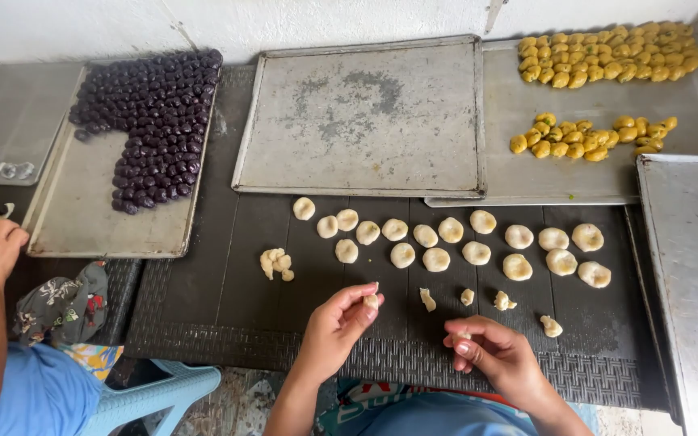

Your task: Manually preparing small filled pastries by flattening dough, adding a ball of filling, and sealing them.

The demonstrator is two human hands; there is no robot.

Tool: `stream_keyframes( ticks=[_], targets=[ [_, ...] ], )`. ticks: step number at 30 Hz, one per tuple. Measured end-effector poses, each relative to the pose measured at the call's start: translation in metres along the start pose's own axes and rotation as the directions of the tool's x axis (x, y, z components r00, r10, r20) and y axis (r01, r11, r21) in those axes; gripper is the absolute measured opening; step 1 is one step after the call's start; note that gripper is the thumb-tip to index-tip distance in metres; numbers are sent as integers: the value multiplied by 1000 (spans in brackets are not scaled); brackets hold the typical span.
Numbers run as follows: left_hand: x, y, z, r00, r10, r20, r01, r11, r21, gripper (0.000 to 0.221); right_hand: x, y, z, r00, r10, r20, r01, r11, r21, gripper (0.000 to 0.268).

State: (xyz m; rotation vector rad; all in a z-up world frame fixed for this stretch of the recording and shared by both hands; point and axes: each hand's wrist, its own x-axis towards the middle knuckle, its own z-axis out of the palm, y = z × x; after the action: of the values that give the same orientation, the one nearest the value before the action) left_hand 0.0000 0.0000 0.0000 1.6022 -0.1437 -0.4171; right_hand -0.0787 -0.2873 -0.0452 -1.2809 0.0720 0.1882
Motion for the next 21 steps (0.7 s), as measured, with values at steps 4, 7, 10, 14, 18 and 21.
stream_keyframes(
  ticks=[4,7,10,14,18,21],
  targets=[
    [-2,-7,0,998,58,-5,-58,996,-65,41,3,-11,8,976,-210,64,215,972,-91,12],
    [-2,-5,3,991,122,-50,-119,991,59,37,1,-7,6,985,-164,48,165,986,-18,9],
    [-3,-3,7,979,182,-88,-175,981,84,27,-3,3,1,993,-105,51,105,994,0,20],
    [-10,15,24,991,119,-67,-117,993,22,20,-5,-14,21,841,-531,100,404,495,-769,17],
    [-18,20,51,970,239,35,-241,964,115,31,-9,-35,25,806,-494,324,452,163,-877,28],
    [-22,20,71,886,453,97,-463,854,239,27,-12,-43,33,886,-446,129,362,488,-794,32]
  ],
)
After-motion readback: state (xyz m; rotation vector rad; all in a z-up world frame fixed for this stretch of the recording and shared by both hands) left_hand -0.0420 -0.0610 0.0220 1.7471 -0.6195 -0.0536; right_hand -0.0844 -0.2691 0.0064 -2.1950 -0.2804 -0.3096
